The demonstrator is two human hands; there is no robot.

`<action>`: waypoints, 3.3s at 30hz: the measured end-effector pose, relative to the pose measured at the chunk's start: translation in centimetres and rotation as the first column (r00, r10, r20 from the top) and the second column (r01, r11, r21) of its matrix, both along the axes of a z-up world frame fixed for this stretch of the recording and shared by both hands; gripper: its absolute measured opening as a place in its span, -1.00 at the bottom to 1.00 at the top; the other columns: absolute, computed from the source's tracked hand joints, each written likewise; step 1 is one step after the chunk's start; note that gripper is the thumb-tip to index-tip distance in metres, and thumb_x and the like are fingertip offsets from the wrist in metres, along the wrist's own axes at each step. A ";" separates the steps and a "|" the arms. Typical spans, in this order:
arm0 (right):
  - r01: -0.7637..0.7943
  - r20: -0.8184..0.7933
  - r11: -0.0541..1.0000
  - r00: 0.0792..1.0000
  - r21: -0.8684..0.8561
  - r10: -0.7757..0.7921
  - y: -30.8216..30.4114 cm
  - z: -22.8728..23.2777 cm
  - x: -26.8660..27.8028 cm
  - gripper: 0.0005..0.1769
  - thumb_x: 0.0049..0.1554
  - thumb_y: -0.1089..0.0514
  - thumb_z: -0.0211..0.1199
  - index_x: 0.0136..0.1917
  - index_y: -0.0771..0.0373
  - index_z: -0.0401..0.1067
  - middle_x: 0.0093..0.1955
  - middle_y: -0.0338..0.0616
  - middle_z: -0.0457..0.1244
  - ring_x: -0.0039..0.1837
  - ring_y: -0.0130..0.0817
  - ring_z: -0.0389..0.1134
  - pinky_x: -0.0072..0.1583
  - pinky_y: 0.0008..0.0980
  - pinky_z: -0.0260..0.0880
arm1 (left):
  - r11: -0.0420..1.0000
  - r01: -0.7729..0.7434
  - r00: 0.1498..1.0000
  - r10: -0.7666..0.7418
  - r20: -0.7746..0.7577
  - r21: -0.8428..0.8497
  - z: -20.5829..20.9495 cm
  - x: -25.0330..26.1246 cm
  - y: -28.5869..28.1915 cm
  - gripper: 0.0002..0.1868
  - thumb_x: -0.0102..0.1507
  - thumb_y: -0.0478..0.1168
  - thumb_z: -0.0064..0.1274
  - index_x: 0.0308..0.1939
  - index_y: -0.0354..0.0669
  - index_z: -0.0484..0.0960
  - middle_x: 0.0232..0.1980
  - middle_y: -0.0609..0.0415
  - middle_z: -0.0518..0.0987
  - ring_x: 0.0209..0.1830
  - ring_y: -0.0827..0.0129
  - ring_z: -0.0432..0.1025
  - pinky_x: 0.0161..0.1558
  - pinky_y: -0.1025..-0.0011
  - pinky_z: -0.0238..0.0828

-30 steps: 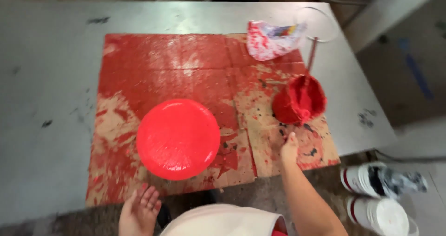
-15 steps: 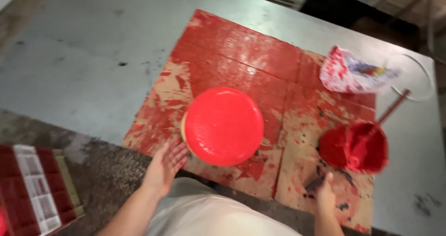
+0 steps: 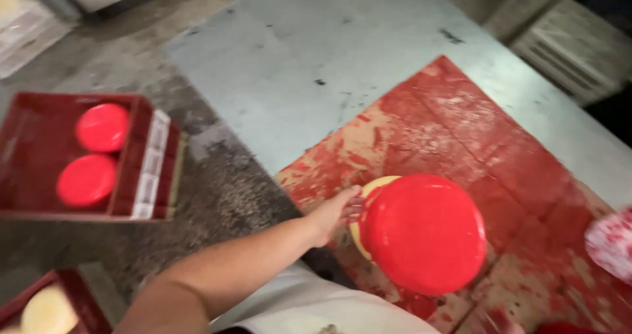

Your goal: Applying red wax to cheese wheels using a brush and then organizing the finished wheels into crates.

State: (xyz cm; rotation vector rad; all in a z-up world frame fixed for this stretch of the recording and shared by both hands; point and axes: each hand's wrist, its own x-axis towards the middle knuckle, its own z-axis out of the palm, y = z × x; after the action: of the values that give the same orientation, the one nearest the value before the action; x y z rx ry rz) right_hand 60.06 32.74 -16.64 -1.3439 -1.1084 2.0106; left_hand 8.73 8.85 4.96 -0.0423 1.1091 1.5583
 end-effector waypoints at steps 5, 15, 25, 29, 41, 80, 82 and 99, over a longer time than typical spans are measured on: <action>0.195 -0.068 0.981 0.978 -0.023 -0.196 -6.8 19.9 -16.1 -0.30 0.40 -0.43 -0.23 0.39 0.15 0.29 0.33 0.02 0.27 0.31 -0.03 0.28 0.24 -0.03 0.27 | 0.950 0.123 0.992 -0.125 0.010 -0.286 6.0 -2.9 1.4 -0.25 0.18 0.31 -0.08 0.29 -0.07 0.55 0.26 0.09 0.61 0.19 0.44 0.47 0.18 0.48 0.33; 0.140 0.060 0.934 0.990 -0.328 -0.127 -6.8 26.6 -21.8 -0.04 0.20 -0.69 -0.28 0.28 0.10 0.45 0.09 -0.06 0.37 0.09 -0.11 0.40 -0.01 0.03 0.41 | 0.780 0.483 0.861 -0.507 0.051 -0.399 11.3 -5.4 6.1 -0.31 0.23 0.49 -0.21 -0.07 0.02 0.61 -0.25 0.17 0.56 -0.26 0.43 0.43 -0.14 0.50 0.33; 0.262 0.211 0.863 0.960 -0.431 -0.185 -7.8 30.5 -25.3 -0.01 0.12 -0.74 -0.33 0.30 -0.04 0.46 0.10 0.00 0.36 0.20 0.12 0.34 0.17 0.23 0.27 | 0.716 0.568 0.813 -0.564 0.144 -0.406 12.6 -5.6 8.2 -0.10 0.19 0.59 -0.47 0.21 0.15 0.61 -0.17 0.12 0.42 -0.21 0.28 0.33 -0.26 0.37 0.32; 0.220 0.128 0.877 0.975 -0.427 -0.182 -7.7 29.5 -24.8 0.07 0.07 -0.77 -0.36 0.40 -0.06 0.43 0.11 0.01 0.36 0.15 0.14 0.37 0.14 0.22 0.31 | 0.712 0.567 0.816 -0.555 0.162 -0.414 14.1 -5.6 8.3 -0.06 0.21 0.58 -0.54 0.32 0.24 0.62 -0.20 0.05 0.40 -0.14 0.19 0.31 -0.13 0.23 0.33; 0.082 0.142 0.939 0.989 -0.335 -0.036 -8.2 29.7 -24.4 0.15 -0.01 -0.76 -0.42 0.49 -0.06 0.34 0.19 -0.02 0.36 0.07 0.03 0.35 -0.07 -0.09 0.25 | 0.777 0.435 0.899 -0.407 0.163 -0.455 11.5 -3.9 6.0 -0.17 0.13 0.63 -0.31 0.20 0.32 0.59 -0.42 0.26 0.26 -0.42 0.40 0.23 -0.33 0.27 0.35; -0.753 0.039 0.582 0.601 -0.308 0.798 -50.6 21.8 -69.4 0.01 0.27 -0.61 -0.44 0.44 0.17 0.36 0.30 0.14 0.34 0.30 0.12 0.34 0.17 0.05 0.28 | 0.756 -0.475 0.792 0.590 0.154 -0.450 8.1 -24.4 -59.0 -0.17 0.14 0.61 -0.38 0.12 0.22 0.61 -0.16 0.10 0.51 -0.18 0.27 0.37 -0.20 0.26 0.35; -0.786 0.093 0.534 0.534 -0.311 0.840 -55.2 24.1 -74.4 -0.01 0.23 -0.58 -0.46 0.51 0.09 0.30 0.36 0.06 0.31 0.36 0.06 0.31 0.20 0.03 0.27 | 0.709 -0.529 0.737 0.656 0.162 -0.466 6.9 -26.7 -62.1 -0.22 0.14 0.60 -0.33 0.07 0.24 0.62 -0.22 0.13 0.48 -0.24 0.29 0.34 -0.25 0.28 0.31; -0.904 -0.045 0.020 0.043 -0.427 0.998 -77.3 7.7 -117.6 -0.01 0.16 -0.49 -0.35 0.48 0.26 0.28 0.45 0.12 0.29 0.47 0.01 0.27 0.43 0.07 0.23 | 0.256 -0.783 0.198 0.967 0.163 -0.567 -8.1 -52.7 -80.7 -0.23 0.33 0.43 -0.47 0.23 0.11 0.64 -0.05 0.05 0.55 -0.03 0.22 0.39 -0.02 0.14 0.33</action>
State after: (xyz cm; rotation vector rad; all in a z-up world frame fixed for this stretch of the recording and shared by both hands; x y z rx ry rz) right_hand -57.52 -44.58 -8.93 -0.9826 -2.4355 3.1767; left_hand -44.00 -71.86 -3.11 -1.6031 0.9239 2.1244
